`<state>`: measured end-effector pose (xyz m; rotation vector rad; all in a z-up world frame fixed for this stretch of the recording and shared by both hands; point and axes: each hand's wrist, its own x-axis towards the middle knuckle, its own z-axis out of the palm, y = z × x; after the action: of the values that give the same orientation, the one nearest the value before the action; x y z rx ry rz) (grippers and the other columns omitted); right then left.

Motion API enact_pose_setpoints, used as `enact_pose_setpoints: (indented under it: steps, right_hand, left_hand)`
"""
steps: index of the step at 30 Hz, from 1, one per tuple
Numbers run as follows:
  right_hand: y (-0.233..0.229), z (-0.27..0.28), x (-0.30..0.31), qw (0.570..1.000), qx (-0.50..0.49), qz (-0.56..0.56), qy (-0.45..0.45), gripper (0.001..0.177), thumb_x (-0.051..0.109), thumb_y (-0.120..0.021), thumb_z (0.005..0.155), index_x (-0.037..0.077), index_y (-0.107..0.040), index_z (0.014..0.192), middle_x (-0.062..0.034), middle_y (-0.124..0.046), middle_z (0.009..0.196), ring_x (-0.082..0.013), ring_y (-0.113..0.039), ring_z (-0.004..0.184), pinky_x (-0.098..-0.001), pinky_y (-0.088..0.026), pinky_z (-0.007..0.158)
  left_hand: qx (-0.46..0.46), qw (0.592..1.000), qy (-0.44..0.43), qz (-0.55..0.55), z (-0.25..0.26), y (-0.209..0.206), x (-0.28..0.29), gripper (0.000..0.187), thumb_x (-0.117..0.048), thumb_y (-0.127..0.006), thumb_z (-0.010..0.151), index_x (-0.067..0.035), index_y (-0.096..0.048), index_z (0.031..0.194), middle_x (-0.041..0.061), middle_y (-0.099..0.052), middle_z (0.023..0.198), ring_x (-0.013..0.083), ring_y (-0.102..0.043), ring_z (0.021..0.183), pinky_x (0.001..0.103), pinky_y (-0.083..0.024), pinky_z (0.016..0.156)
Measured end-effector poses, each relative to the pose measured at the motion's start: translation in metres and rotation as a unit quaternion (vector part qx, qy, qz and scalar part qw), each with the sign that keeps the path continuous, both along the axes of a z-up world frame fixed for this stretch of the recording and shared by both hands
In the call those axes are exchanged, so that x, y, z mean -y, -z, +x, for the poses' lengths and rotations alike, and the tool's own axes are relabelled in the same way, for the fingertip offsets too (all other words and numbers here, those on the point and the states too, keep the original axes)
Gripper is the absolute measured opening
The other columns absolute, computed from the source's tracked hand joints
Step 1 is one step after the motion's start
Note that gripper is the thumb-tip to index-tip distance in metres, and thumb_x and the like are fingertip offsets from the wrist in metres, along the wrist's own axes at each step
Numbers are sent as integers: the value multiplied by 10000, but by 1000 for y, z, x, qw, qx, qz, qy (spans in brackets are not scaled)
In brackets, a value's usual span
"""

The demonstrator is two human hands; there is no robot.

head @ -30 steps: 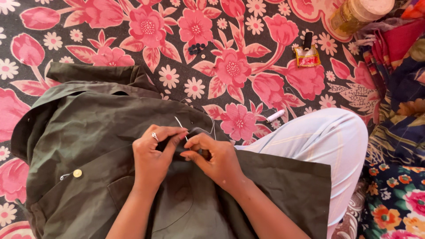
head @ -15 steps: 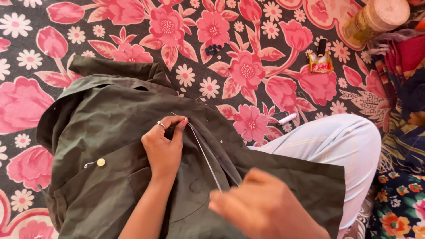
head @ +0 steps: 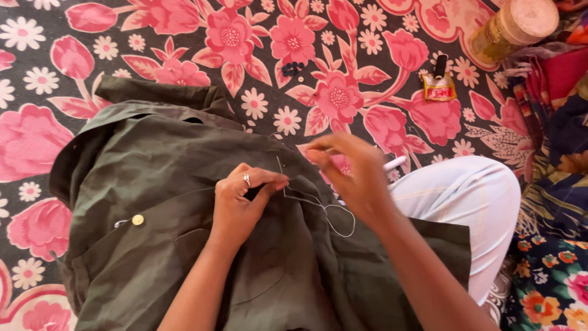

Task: The person sits on a floral mat with a green shirt across their lap and sews a button onto it using a needle and thread. They push the needle through the shirt and button repeatedly, pull the thread taut, and tie off the thread at the end.

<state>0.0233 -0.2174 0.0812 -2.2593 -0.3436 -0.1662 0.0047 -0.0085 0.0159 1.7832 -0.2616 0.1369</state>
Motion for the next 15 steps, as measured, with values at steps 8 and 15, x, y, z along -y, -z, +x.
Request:
enact_pose_setpoints:
  steps: [8, 15]
  right_hand:
    - [106, 7, 10, 842, -430, 315, -80, 186, 274, -686, 985, 88, -688, 999, 35, -656, 935, -54, -568, 889, -247, -406, 757]
    - [108, 4, 5, 812, -381, 425, -124, 161, 235, -663, 1025, 107, -575, 984, 3, -632, 980, -79, -565, 943, -266, -433, 880]
  left_hand:
    - [-3, 999, 53, 3, 2, 12, 3, 250, 91, -728, 769, -83, -793, 937, 3, -795, 856, 134, -622, 784, 278, -537, 748]
    - [-40, 997, 57, 15, 4, 15, 7, 232, 73, -751, 773, -78, -802, 942, 15, -785, 826, 132, -656, 772, 277, -554, 719]
